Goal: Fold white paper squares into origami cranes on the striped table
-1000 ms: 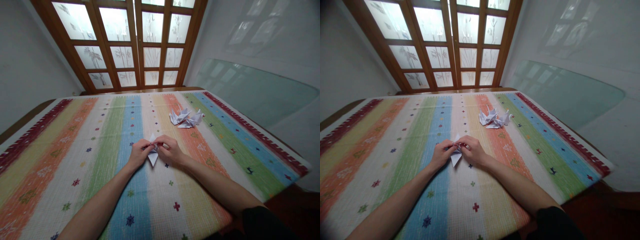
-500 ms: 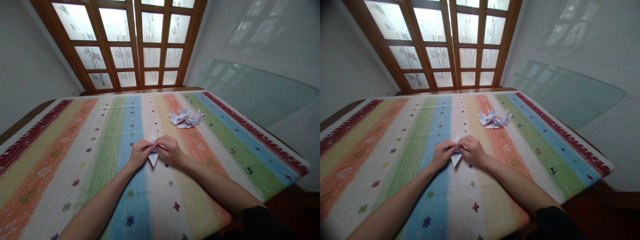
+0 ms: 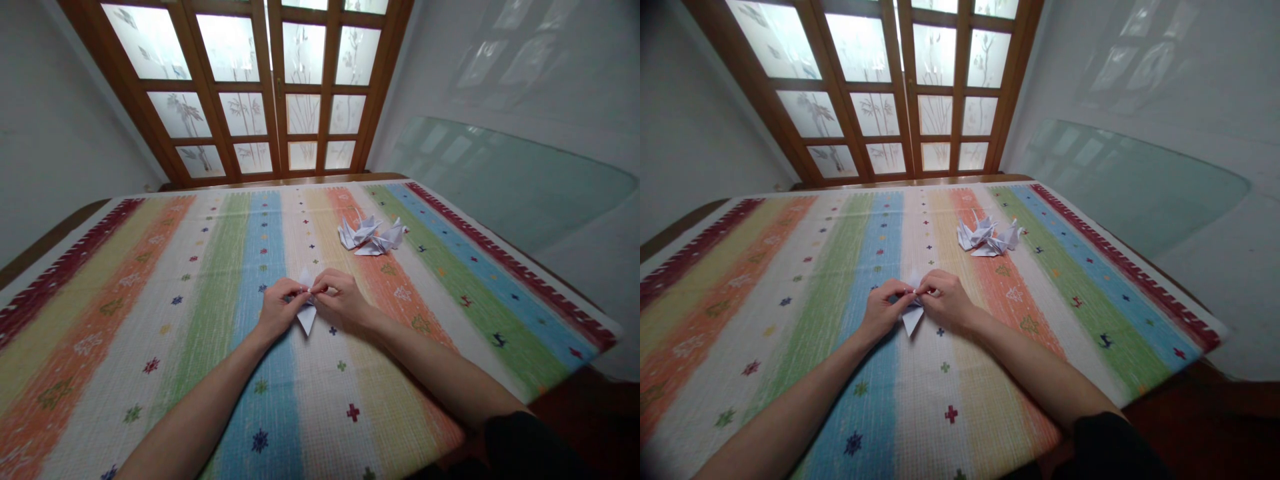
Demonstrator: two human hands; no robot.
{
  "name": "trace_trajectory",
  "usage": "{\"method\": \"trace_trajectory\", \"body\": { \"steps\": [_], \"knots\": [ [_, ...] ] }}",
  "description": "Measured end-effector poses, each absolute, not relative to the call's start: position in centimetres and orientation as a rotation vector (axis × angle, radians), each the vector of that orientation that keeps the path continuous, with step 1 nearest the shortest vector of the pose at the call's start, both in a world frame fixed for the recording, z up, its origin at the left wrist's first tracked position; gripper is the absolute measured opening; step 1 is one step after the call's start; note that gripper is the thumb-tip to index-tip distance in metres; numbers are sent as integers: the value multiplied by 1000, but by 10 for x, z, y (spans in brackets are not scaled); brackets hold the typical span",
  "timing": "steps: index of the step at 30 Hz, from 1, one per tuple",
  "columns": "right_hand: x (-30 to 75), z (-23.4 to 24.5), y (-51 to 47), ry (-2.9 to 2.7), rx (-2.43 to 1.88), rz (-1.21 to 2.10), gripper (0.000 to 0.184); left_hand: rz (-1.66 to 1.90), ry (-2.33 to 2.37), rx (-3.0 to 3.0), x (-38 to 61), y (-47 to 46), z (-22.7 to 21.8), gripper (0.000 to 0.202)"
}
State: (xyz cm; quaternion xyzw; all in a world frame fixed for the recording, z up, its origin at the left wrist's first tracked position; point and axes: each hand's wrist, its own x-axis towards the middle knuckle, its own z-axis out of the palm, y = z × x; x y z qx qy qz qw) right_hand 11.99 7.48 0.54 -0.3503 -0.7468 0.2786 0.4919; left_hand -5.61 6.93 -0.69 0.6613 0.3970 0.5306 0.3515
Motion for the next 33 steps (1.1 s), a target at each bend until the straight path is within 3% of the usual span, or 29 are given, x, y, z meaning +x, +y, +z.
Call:
{"method": "trace_trajectory", "body": {
  "steps": [16, 20, 25, 33],
  "knots": [
    [121, 1, 77, -1528, -941, 930, 4, 1373, 1103, 1754, -55, 70, -13, 3],
    [120, -1, 78, -1538, -934, 1032, 20, 1345, 1156, 1784, -55, 71, -16, 7],
    [114, -1, 73, -1641, -1014, 987, 11, 1301, 1239, 1847, -55, 69, -16, 14],
    [112, 2, 69, -1730, -1049, 847, 11, 1255, 1273, 1984, -57, 70, -16, 17]
  ]
}}
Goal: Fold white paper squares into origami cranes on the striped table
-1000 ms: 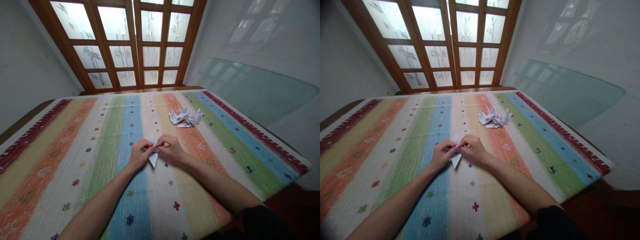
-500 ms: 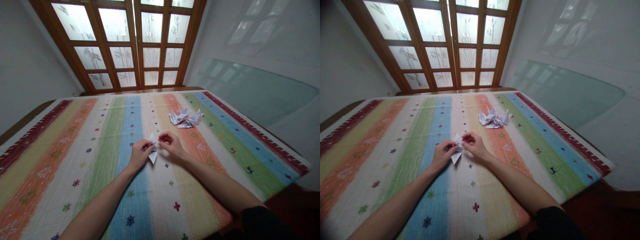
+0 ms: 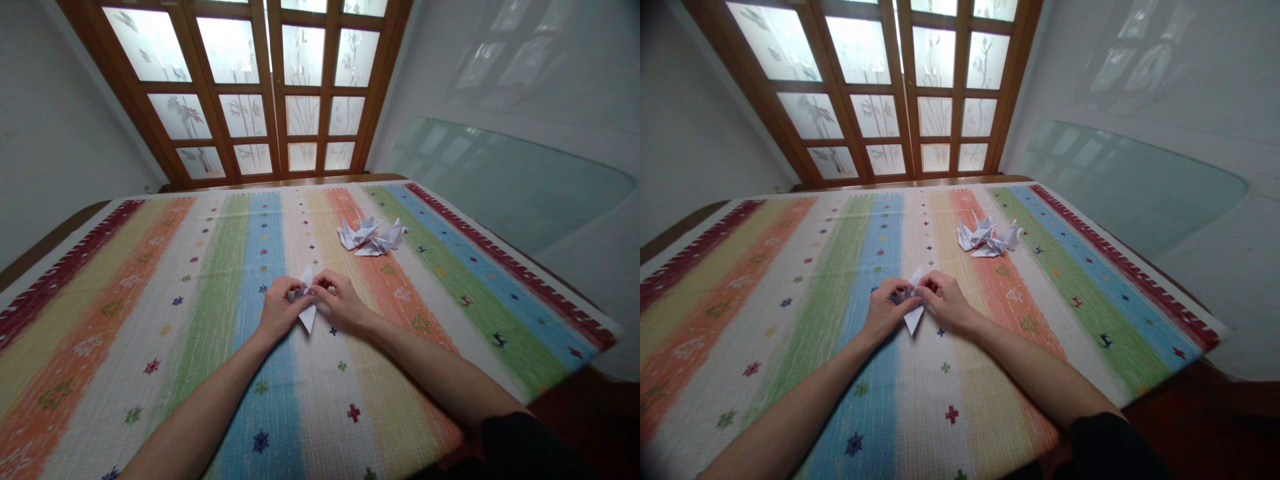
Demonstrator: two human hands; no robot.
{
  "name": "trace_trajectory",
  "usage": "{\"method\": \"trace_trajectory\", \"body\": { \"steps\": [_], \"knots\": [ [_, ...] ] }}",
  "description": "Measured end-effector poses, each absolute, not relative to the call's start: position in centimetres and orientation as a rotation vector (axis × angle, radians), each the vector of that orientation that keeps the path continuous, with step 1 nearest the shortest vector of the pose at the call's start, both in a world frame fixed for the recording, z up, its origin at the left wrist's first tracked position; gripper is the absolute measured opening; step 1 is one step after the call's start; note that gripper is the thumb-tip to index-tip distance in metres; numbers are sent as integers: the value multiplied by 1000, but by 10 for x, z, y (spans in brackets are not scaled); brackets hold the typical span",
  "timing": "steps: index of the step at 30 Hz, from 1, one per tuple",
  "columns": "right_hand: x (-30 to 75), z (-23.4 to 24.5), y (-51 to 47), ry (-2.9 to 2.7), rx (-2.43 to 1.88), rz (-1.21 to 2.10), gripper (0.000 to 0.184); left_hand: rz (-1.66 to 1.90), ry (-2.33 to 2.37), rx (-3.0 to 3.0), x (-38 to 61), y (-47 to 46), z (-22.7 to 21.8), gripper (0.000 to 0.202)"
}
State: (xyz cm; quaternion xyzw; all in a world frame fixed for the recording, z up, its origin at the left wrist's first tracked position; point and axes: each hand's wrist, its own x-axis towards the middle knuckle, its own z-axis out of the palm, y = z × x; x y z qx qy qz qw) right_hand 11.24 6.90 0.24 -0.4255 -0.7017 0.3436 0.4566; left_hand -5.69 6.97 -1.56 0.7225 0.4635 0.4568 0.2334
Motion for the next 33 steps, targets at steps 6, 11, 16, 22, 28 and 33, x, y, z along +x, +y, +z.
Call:
{"method": "trace_trajectory", "body": {
  "steps": [6, 11, 16, 22, 28, 33],
  "knots": [
    [138, 9, 92, -1677, -1107, 500, 14, 1325, 1297, 2041, -58, 71, -19, 49],
    [195, 5, 126, -1524, -1263, -20, 16, 1350, 1285, 2029, -58, 72, -21, 39],
    [235, -16, 142, -1342, -1383, -283, 23, 1395, 1310, 1966, -59, 72, -21, 37],
    [242, -27, 145, -1017, -1415, -199, 26, 1516, 1359, 1654, -60, 75, -22, 33],
    [247, -30, 150, -782, -1414, -24, 26, 1773, 1364, 1175, -71, 90, -26, 30],
    [252, -23, 155, -681, -1368, 61, 36, 2003, 1503, 1017, -101, 112, -14, 27]
  ]
}}
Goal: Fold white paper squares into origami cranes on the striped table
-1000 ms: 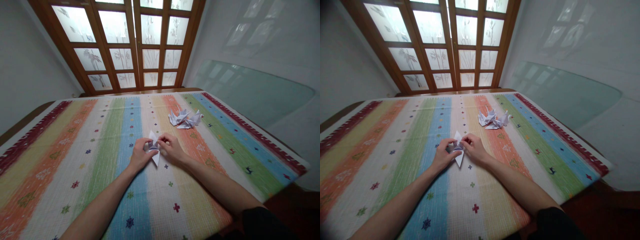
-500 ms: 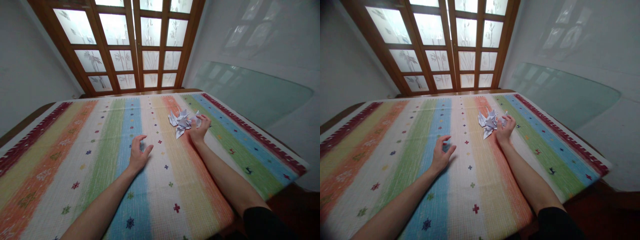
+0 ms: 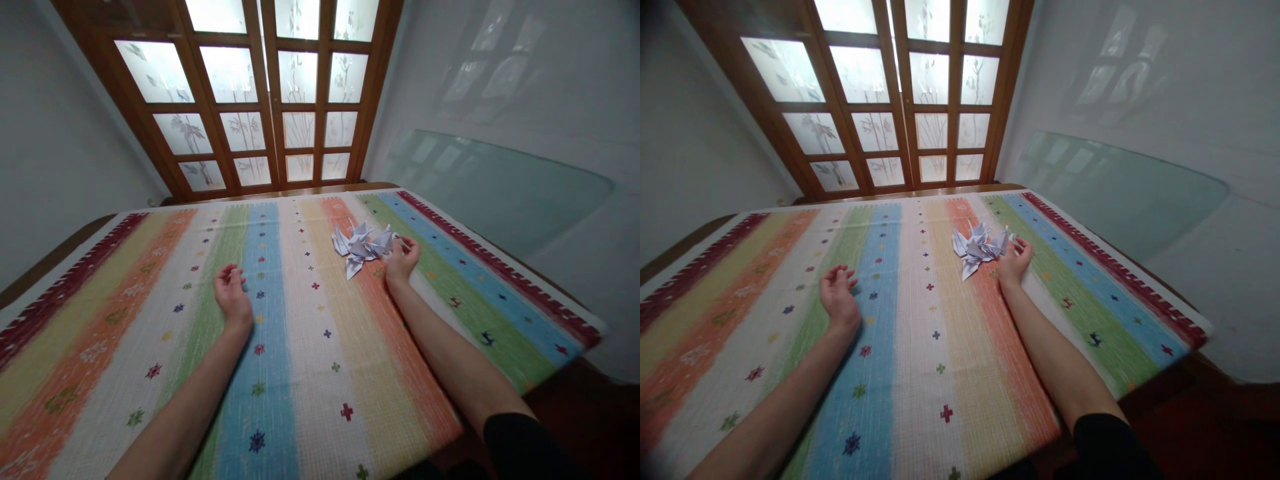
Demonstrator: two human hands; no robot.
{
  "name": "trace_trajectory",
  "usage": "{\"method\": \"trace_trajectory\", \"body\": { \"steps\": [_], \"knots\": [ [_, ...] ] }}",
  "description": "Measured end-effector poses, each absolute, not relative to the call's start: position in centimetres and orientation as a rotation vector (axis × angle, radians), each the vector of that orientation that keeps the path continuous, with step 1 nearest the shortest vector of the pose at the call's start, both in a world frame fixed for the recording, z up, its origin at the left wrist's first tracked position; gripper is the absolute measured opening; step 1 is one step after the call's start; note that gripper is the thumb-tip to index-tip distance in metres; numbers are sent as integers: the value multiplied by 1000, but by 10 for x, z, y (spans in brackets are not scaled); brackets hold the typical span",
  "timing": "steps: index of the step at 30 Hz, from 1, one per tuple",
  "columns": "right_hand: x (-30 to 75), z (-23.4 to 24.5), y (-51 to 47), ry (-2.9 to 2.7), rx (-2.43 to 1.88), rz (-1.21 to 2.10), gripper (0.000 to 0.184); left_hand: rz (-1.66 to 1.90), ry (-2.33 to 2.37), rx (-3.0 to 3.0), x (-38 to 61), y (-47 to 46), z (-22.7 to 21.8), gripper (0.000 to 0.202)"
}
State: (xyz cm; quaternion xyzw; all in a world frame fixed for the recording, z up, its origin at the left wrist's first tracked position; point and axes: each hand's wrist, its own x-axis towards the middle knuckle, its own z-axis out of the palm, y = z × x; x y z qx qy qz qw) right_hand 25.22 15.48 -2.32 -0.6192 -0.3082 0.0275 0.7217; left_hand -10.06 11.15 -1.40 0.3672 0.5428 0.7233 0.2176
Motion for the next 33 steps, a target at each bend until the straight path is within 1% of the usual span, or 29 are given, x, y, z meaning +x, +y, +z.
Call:
{"method": "trace_trajectory", "body": {
  "steps": [3, 5, 6, 7, 8, 9, 10, 11, 12, 13, 16, 19, 27, 33],
  "knots": [
    [255, -7, 142, -784, -1301, 26, 52, 2135, 1545, 1251, -125, 109, 10, 39],
    [252, 7, 122, -1046, -1201, -23, 64, 2152, 1500, 1570, -138, 94, 28, 53],
    [249, 14, 109, -1221, -1169, -66, 70, 2094, 1464, 1802, -142, 84, 35, 61],
    [245, 19, 96, -1448, -1147, -96, 77, 1945, 1417, 2095, -144, 72, 40, 68],
    [238, 23, 82, -1723, -1111, -105, 82, 1638, 1334, 2439, -143, 61, 42, 76],
    [231, 25, 69, -2028, -1037, -75, 85, 1243, 1208, 2704, -141, 50, 41, 81],
    [222, 24, 58, -2322, -932, -13, 85, 830, 1094, 2842, -137, 40, 36, 84],
    [214, 21, 49, -2560, -840, 69, 87, 520, 1014, 2886, -132, 32, 30, 86],
    [206, 16, 42, -2729, -792, 154, 91, 338, 993, 2881, -127, 27, 22, 87],
    [199, 10, 38, -2837, -806, 234, 94, 244, 1044, 2854, -123, 24, 14, 87],
    [186, -6, 36, -2940, -916, 393, 99, 84, 1206, 2773, -116, 24, -7, 90],
    [186, -12, 39, -2928, -964, 427, 100, -1, 1242, 2754, -118, 28, -13, 94],
    [188, -10, 41, -2899, -953, 401, 95, -22, 1242, 2760, -117, 28, -7, 97],
    [187, -11, 40, -2857, -960, 419, 91, 19, 1231, 2787, -119, 30, -13, 96]
  ]
}}
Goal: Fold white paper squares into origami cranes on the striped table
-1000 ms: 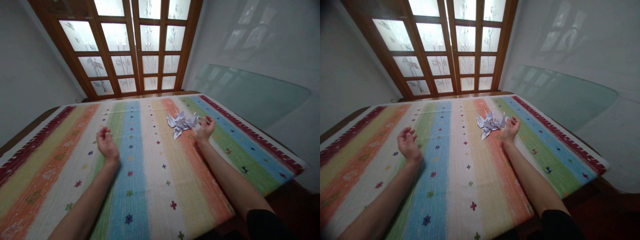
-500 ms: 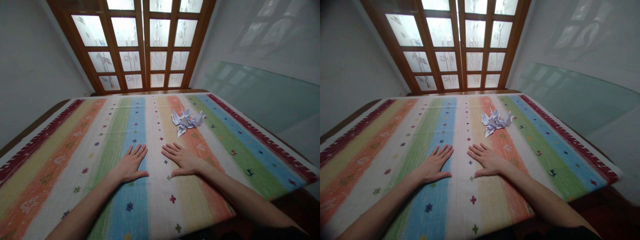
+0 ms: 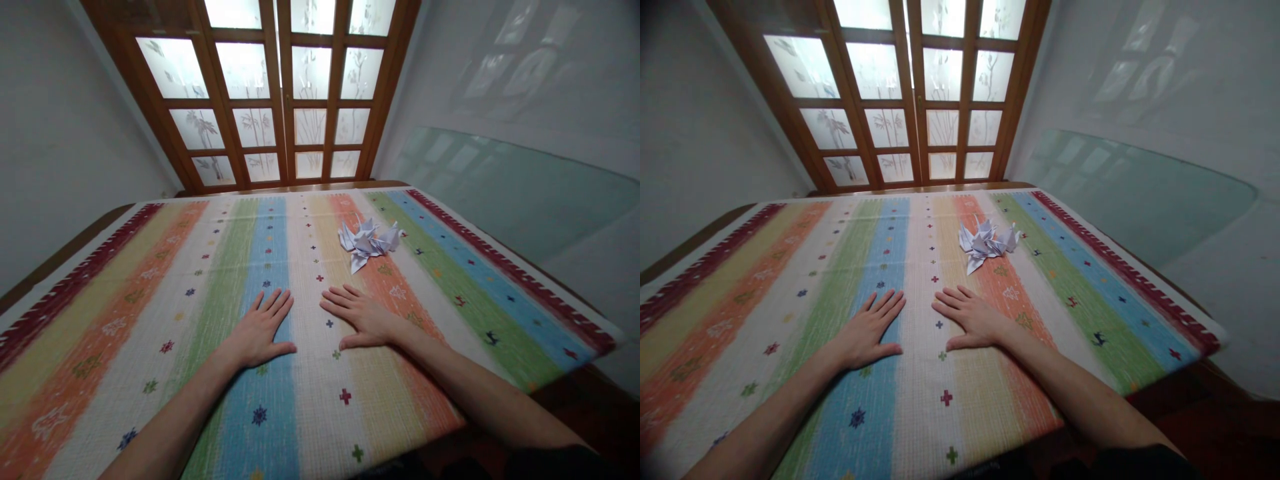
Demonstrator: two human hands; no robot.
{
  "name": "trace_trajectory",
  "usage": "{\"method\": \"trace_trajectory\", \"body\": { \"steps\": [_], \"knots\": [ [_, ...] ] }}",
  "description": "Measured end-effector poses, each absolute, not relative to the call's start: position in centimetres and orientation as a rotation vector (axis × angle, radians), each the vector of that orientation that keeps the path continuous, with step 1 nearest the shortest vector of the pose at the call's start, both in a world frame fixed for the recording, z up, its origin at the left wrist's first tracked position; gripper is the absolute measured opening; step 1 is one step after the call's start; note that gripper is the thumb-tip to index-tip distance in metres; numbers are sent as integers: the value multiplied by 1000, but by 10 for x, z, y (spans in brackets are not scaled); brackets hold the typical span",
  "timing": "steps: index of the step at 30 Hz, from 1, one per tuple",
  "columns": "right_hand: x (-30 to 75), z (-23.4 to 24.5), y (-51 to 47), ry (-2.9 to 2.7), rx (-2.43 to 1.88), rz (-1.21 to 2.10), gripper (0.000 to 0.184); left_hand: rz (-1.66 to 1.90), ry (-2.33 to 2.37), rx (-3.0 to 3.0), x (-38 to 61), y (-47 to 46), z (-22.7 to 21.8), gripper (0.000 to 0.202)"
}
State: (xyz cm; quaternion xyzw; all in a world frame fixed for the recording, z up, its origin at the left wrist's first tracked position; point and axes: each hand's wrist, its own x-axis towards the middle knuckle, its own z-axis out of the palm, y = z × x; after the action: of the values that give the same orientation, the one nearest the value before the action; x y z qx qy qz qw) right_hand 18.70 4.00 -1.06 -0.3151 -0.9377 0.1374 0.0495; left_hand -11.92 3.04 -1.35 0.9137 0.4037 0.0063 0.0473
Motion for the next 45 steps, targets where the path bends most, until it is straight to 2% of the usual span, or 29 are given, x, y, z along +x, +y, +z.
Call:
{"method": "trace_trajectory", "body": {
  "steps": [26, 30, 34, 37, 39, 41, 45],
  "knots": [
    [186, -9, 35, -2804, -975, 503, 88, -9, 1209, 2790, -124, 27, -16, 92],
    [194, -7, 43, -2563, -1068, 464, 67, 21, 1220, 2759, -124, 27, -15, 90],
    [210, -6, 76, -1965, -1318, 275, 50, 100, 1266, 2712, -119, 27, -12, 75],
    [220, -10, 107, -1793, -1427, 156, 46, 252, 1303, 2675, -111, 29, -8, 56],
    [223, -12, 123, -1815, -1470, 117, 35, 373, 1291, 2652, -105, 31, -4, 47],
    [223, -14, 131, -1793, -1505, 98, 23, 507, 1260, 2617, -98, 33, 0, 41],
    [210, -11, 126, -1556, -1401, 210, 18, 797, 1246, 2384, -86, 37, 6, 32]
  ]
}}
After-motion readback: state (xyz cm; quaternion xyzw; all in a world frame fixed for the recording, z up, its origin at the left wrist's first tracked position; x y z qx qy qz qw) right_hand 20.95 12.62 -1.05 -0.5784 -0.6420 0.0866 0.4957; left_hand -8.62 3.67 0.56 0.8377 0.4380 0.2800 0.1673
